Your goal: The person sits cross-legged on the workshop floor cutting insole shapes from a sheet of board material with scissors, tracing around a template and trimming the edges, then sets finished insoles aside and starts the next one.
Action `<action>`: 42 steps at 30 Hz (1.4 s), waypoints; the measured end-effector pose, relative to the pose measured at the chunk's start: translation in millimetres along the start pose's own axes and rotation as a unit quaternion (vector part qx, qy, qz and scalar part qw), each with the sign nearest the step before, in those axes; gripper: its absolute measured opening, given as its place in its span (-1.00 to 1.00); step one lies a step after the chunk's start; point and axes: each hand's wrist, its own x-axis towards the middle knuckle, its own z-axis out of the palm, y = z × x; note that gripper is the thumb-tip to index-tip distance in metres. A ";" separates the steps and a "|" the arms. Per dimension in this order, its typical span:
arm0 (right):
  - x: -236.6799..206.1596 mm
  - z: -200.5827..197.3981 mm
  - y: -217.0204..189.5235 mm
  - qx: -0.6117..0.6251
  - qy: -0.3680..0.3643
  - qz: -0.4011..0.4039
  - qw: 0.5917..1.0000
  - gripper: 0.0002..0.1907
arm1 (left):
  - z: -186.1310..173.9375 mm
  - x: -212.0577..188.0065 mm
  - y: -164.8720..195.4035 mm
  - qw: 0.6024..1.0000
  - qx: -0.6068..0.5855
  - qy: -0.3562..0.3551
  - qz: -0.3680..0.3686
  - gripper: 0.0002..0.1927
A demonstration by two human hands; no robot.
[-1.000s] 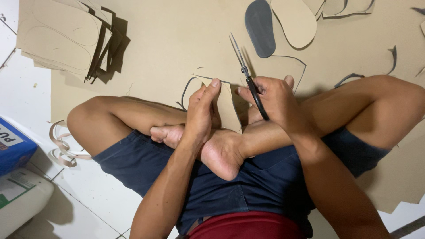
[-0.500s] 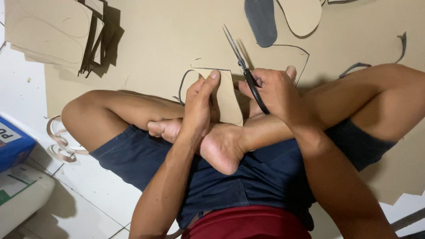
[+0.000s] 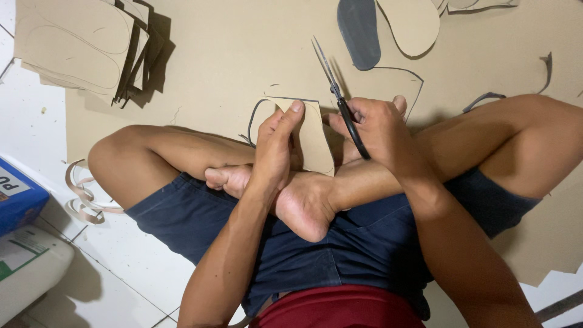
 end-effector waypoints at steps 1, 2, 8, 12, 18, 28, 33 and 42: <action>-0.6 -1.2 -1.1 0.014 0.000 -0.001 1.000 -0.62 | -0.3 0.0 -0.3 1.000 0.000 0.001 0.000 -0.66; -0.5 -2.0 -2.3 0.028 -0.001 -0.002 1.000 -0.64 | -0.7 0.1 -0.7 1.000 0.000 0.003 -0.001 -0.66; 1.3 -6.0 -13.8 0.118 -0.002 0.079 0.990 -0.64 | -2.2 0.4 -2.0 0.999 0.040 0.014 0.013 -0.65; 0.4 -9.3 -21.0 0.086 0.037 0.046 0.994 -0.71 | -2.1 0.2 -1.0 1.000 0.017 0.013 0.005 -0.68; 0.2 -9.2 -21.9 0.160 0.061 0.072 0.983 -0.79 | -3.6 0.2 -0.7 0.999 0.039 0.026 0.001 -0.68; -1.4 -7.5 -13.7 0.278 0.084 0.088 0.953 -0.81 | -1.0 -1.6 4.4 0.999 0.036 0.033 -0.001 -0.69; -2.0 -10.2 -14.4 0.293 0.077 0.085 0.949 -0.80 | 2.0 -3.0 7.6 0.998 0.051 0.037 -0.001 -0.68; 0.1 -9.6 -20.4 0.280 0.050 0.132 0.950 -0.78 | 5.4 -2.7 9.5 0.999 0.030 0.024 -0.001 -0.69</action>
